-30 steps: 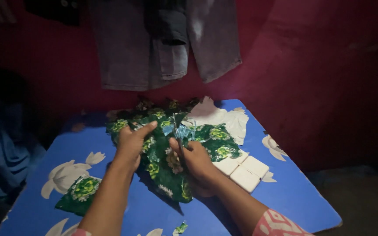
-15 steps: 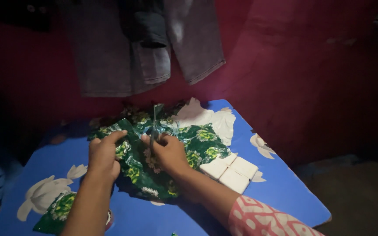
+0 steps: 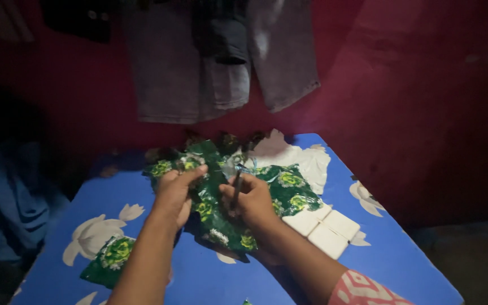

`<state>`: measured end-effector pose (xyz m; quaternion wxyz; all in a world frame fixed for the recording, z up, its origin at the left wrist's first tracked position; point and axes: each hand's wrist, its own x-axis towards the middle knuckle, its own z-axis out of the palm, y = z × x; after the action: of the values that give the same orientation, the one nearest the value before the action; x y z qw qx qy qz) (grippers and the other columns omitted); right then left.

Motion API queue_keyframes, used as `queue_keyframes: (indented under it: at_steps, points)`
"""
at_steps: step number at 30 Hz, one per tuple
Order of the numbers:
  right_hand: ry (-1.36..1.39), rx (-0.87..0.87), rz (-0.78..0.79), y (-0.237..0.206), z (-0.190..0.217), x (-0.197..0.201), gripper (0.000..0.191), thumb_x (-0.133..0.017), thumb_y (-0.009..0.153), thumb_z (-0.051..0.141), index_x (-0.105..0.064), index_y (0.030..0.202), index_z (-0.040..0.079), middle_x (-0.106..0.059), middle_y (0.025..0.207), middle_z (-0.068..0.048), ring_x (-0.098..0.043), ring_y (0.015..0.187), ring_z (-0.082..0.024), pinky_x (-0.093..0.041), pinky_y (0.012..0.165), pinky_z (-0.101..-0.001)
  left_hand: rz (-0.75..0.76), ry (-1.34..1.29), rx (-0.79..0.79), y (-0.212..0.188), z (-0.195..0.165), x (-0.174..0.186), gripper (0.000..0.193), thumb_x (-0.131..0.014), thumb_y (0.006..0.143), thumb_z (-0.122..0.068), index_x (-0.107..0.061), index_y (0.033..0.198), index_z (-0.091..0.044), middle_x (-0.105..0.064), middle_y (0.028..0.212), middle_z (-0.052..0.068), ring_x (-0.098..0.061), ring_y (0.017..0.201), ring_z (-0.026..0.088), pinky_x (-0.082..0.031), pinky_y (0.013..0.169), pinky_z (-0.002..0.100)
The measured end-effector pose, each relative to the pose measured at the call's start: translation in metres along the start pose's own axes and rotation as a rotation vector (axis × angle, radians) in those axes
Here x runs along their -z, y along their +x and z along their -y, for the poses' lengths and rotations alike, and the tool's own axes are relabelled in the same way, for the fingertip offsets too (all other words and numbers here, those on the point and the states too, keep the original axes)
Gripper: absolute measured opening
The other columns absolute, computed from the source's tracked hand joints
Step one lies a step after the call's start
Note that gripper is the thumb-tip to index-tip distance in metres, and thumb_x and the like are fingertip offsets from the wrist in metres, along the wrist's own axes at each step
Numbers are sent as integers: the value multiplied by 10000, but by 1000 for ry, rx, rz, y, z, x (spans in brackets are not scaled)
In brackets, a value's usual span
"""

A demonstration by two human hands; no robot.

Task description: The person cuts green floral wrapping paper into pieces with scissors, then folds the cut paper around a white rectangular box on the table and presses the paper in place, using a roll of tape nearby.

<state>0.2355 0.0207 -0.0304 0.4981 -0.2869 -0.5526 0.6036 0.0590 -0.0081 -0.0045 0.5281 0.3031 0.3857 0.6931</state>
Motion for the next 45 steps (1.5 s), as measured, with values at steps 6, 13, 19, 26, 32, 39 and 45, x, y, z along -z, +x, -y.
queue_keyframes:
  at_steps: [6, 13, 19, 26, 32, 39, 45]
  points:
    - [-70, 6, -41, 0, 18, 3, 226, -795, 845, 151, -646, 975, 43, -675, 710, -40, -615, 554, -109, -459, 478, -252, 68, 344, 233, -5, -5, 2, 347, -804, 815, -69, -617, 1103, -16, -698, 949, 91, -661, 777, 185, -506, 654, 365]
    - [-144, 4, -8, -4, 28, 4, 272, -808, 883, 256, -698, 878, 7, -692, 747, -31, -604, 620, -91, -465, 531, -248, -7, 253, 163, 2, -3, 6, 301, -775, 819, -87, -665, 1093, -26, -722, 965, 83, -692, 796, 186, -568, 703, 371]
    - [-268, -271, 60, -5, 50, 15, 413, -742, 870, 470, -675, 860, 63, -554, 686, -6, -514, 583, -118, -444, 499, -291, -136, -70, -40, 6, -10, 5, 260, -769, 800, -39, -677, 1042, -34, -744, 975, 83, -731, 847, 216, -606, 756, 404]
    - [-593, -352, 286, 0, 61, 30, 482, -733, 862, 505, -640, 821, 33, -586, 716, -29, -548, 629, -129, -450, 549, -296, -399, -51, -227, 7, -20, 18, 191, -796, 811, -31, -673, 956, -30, -716, 924, 83, -680, 753, 188, -562, 656, 364]
    - [-753, -283, 364, 4, 51, 41, 503, -728, 836, 566, -756, 879, 66, -722, 797, 5, -661, 763, -99, -526, 711, -276, -526, -19, -278, 12, -22, 32, 359, -883, 896, -64, -537, 906, 32, -623, 868, 108, -528, 703, 203, -444, 615, 382]
    - [-758, -357, 413, 1, 54, 38, 585, -735, 831, 596, -677, 787, 16, -600, 712, -32, -563, 663, -160, -451, 593, -341, -524, -20, -339, 7, -28, 28, 156, -790, 859, -47, -665, 941, -6, -731, 894, 83, -674, 780, 143, -547, 725, 284]
    - [-801, -333, 423, 1, 55, 33, 547, -730, 808, 587, -740, 785, 41, -674, 720, -22, -610, 676, -130, -499, 624, -312, -493, 47, -346, 7, -24, 26, 197, -800, 877, -64, -645, 969, 14, -714, 895, 102, -649, 777, 165, -529, 707, 307]
